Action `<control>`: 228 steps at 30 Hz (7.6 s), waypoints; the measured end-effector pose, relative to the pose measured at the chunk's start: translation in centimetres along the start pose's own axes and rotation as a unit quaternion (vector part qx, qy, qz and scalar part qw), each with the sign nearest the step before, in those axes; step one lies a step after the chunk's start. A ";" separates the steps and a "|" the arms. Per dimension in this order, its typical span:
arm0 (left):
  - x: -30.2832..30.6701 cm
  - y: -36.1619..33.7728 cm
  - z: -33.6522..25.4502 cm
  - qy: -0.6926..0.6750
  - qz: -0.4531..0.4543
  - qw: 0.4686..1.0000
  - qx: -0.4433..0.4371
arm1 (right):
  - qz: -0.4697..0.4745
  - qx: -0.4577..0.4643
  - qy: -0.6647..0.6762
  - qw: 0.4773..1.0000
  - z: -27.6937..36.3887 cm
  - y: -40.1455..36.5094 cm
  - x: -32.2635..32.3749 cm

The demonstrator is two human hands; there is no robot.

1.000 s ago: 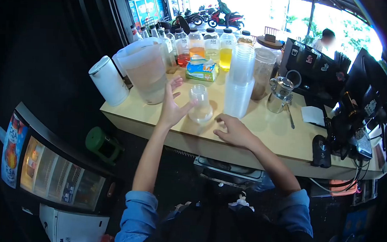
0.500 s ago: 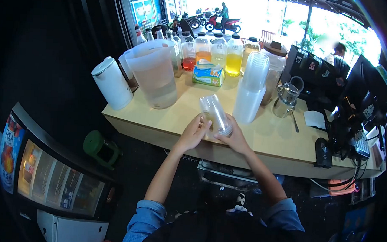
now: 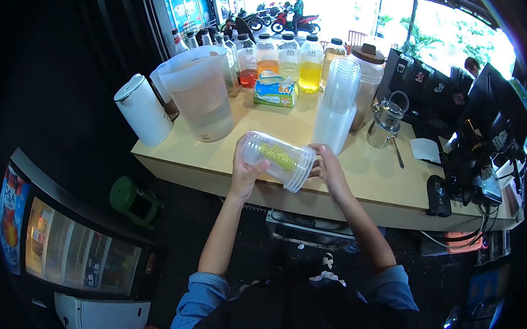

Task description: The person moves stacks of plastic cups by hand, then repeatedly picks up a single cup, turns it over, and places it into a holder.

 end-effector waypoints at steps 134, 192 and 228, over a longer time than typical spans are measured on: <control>-14.3 7.7 1.2 0.220 -0.018 0.922 -0.317 | -0.078 0.171 -0.265 0.946 4.4 6.2 11.0; -14.0 14.9 -4.6 0.197 0.013 0.946 -0.257 | -0.107 0.410 -0.388 0.818 11.7 9.6 0.5; -0.5 -2.9 -1.9 0.094 -0.155 0.980 0.076 | 0.129 0.093 -0.031 0.987 6.4 -0.7 -2.4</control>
Point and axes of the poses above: each hand's wrist, its own y-axis towards the middle knuckle, its own x-axis out of the back of the hand, z = x × y, the point moved 2 cm from there along y, towards the middle knuckle, and after that the axes turned 14 degrees about -z, right-handed, at the moved point
